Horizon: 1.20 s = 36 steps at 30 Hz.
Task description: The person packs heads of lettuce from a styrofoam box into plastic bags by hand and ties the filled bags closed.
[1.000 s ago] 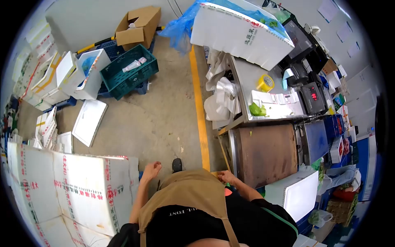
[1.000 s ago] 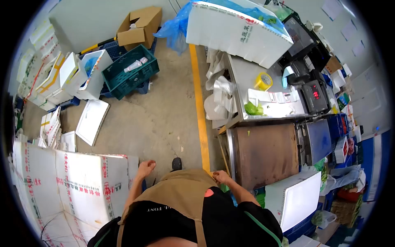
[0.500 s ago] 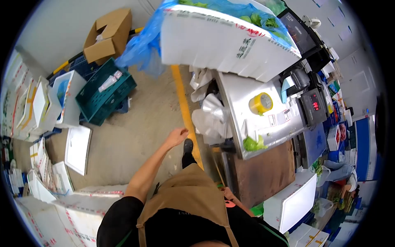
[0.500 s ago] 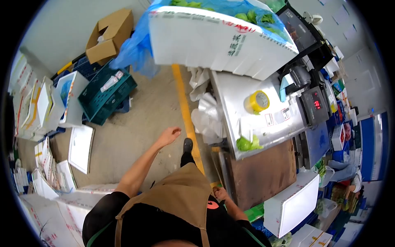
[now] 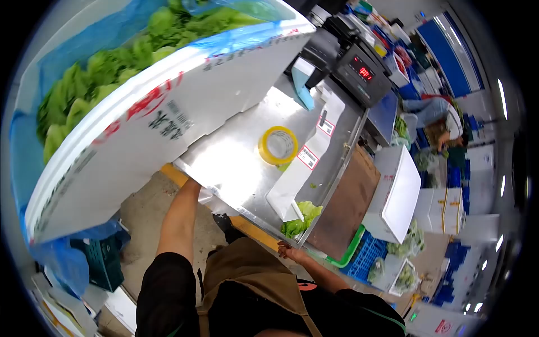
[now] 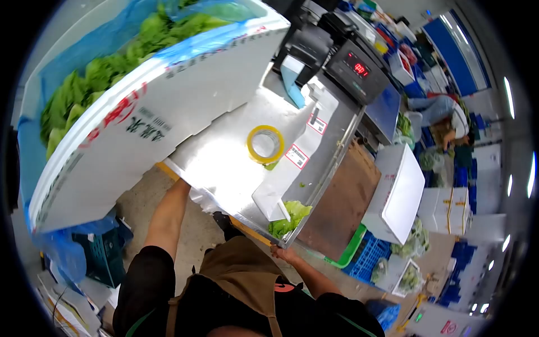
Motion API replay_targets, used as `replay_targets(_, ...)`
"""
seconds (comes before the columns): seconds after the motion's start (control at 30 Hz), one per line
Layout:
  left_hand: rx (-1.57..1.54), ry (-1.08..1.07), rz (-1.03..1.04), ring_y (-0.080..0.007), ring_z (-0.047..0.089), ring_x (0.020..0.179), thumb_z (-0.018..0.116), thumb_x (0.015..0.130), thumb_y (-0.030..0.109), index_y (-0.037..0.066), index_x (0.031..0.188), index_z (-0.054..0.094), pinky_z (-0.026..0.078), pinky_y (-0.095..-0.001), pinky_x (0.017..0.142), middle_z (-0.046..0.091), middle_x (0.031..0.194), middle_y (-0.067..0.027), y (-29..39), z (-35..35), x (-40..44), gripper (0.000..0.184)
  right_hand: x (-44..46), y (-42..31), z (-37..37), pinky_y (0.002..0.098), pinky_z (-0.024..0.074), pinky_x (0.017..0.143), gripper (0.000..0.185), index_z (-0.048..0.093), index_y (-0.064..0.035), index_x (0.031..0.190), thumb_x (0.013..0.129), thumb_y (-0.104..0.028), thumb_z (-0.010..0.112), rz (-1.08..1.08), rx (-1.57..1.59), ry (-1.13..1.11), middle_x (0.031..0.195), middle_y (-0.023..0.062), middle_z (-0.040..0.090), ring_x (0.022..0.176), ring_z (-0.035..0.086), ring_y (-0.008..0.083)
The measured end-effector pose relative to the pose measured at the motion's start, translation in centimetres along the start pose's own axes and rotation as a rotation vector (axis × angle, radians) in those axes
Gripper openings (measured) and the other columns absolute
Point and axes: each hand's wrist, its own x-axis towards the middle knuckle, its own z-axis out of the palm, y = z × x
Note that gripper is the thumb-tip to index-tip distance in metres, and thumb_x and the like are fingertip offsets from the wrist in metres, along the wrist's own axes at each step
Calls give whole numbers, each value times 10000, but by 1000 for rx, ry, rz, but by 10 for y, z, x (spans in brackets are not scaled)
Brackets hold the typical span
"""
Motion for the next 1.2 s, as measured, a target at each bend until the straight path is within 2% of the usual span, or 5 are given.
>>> replay_targets(0.3,-93,-106,-324,-373,601,958,542,827,178,78,1090,623,480,-444,807,648,997,-197,4,75,-17,292,-39,78,20,294,512,559,417,585,6,1189,849,-234,596,254,128,237,829,99,659,662,644,177)
replay_targets(0.57,-247,-63,-427,-375,601,957,543,828,178,83,1101,616,479,-449,808,647,998,-197,-4,106,-45,298,-46,38,80,305,524,629,415,543,27,1221,882,-209,580,112,158,156,880,113,661,738,649,180)
replay_targets(0.87,-681,325,-729,-377,601,956,543,829,177,89,1113,608,478,-455,810,646,999,-198,35,194,-140,304,-41,30,95,295,527,631,521,518,55,1214,877,-328,627,-47,203,101,880,97,642,738,644,179)
replay_targets(0.93,-528,335,-841,-386,602,946,538,835,181,82,1108,586,477,-473,802,639,998,-206,79,169,-146,295,-43,27,95,281,508,602,354,520,61,1216,913,-123,519,17,204,122,850,97,642,681,632,172)
replay_targets(1.2,-493,345,-916,-439,603,898,446,888,212,43,1039,496,466,-535,769,623,968,-239,139,118,-158,233,-38,6,79,295,528,603,444,529,34,1194,896,-286,603,83,15,78,845,102,642,658,645,185)
